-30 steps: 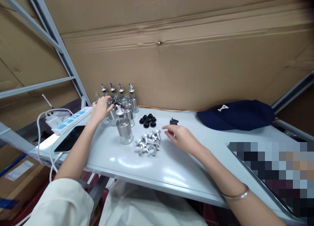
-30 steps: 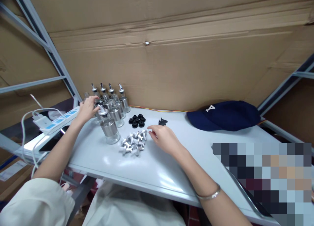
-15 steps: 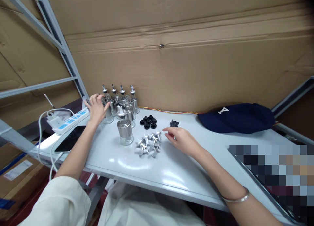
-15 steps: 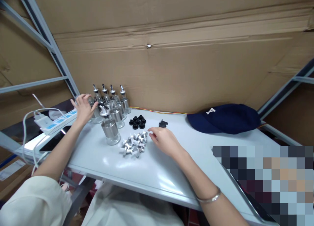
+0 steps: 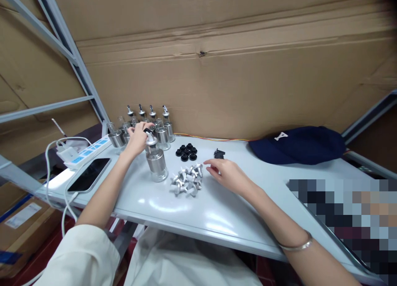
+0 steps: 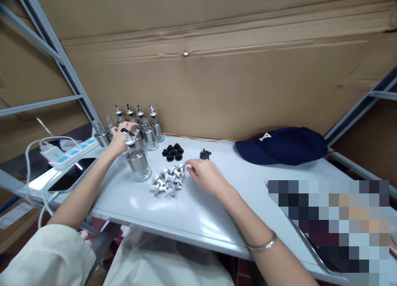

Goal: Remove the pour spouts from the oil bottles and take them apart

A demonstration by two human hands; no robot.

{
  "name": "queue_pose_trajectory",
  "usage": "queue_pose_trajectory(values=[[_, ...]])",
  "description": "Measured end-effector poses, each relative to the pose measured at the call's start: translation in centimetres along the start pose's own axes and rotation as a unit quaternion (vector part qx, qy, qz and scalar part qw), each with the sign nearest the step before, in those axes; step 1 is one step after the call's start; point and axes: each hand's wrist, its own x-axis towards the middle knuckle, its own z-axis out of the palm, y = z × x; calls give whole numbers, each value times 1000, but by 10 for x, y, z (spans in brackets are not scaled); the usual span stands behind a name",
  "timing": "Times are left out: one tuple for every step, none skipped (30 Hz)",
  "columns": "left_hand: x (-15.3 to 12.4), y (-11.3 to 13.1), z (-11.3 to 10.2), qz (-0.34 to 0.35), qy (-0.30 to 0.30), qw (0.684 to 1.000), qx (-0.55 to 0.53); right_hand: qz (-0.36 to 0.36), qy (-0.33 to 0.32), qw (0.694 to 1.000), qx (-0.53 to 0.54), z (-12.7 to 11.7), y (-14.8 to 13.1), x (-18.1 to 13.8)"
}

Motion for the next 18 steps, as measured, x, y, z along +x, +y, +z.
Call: queue_pose_trajectory(values=[[-1,-5,-1,-7,6,1000,10,-4,1,1000,-1,0,0,0],[-2,-9,-2,-11,11,1000,15,-6,2,1000,-1,1,0,0],[-3,-12,-2,-12,16,1000,17,-7,1,1000,-1,1,0,0],[-4,-13,-1,-8,21,1000,14,-7,0,1000,-2,1,0,0],[-6,-13,0,-1,33,999,5,-5,-1,1000,-3,0,0,0],[-7,-12,1,6,53,999,-12,-2,-2,1000,-4,0,0,0],[-9,-9,1,7,85,996,-38,1,-3,1000,-4,-1,0,0],[-12,-4,1,0,130,989,-72,3,-3,1000,-3,-2,-1,0],[-14,2,-1,-14,178,977,-118,6,-1,1000,-3,-2,-1,0],[-17,10,-4,-34,220,959,-176,6,-1,1000,-2,-3,-1,0],[-21,18,-8,-54,247,937,-243,6,-2,1000,-1,-3,-1,0],[-24,27,-14,-70,247,913,-318,4,-3,1000,-1,-3,-2,0],[-28,37,-20,-81,218,888,-397,2,-4,1000,-1,-3,-2,1],[-32,45,-27,-86,164,866,-465,1,-4,1000,-2,-3,-2,1],[-36,53,-34,-91,91,847,-517,-1,-4,1000,-2,-4,-2,1],[-40,60,-40,-95,17,828,-552,-3,-3,1000,-2,-4,-3,1],[-45,66,-45,-99,-35,812,-574,-4,-3,1000,-1,-4,-3,1],[-49,69,-49,-103,-68,799,-588,-4,-2,1000,0,-4,-3,1]])
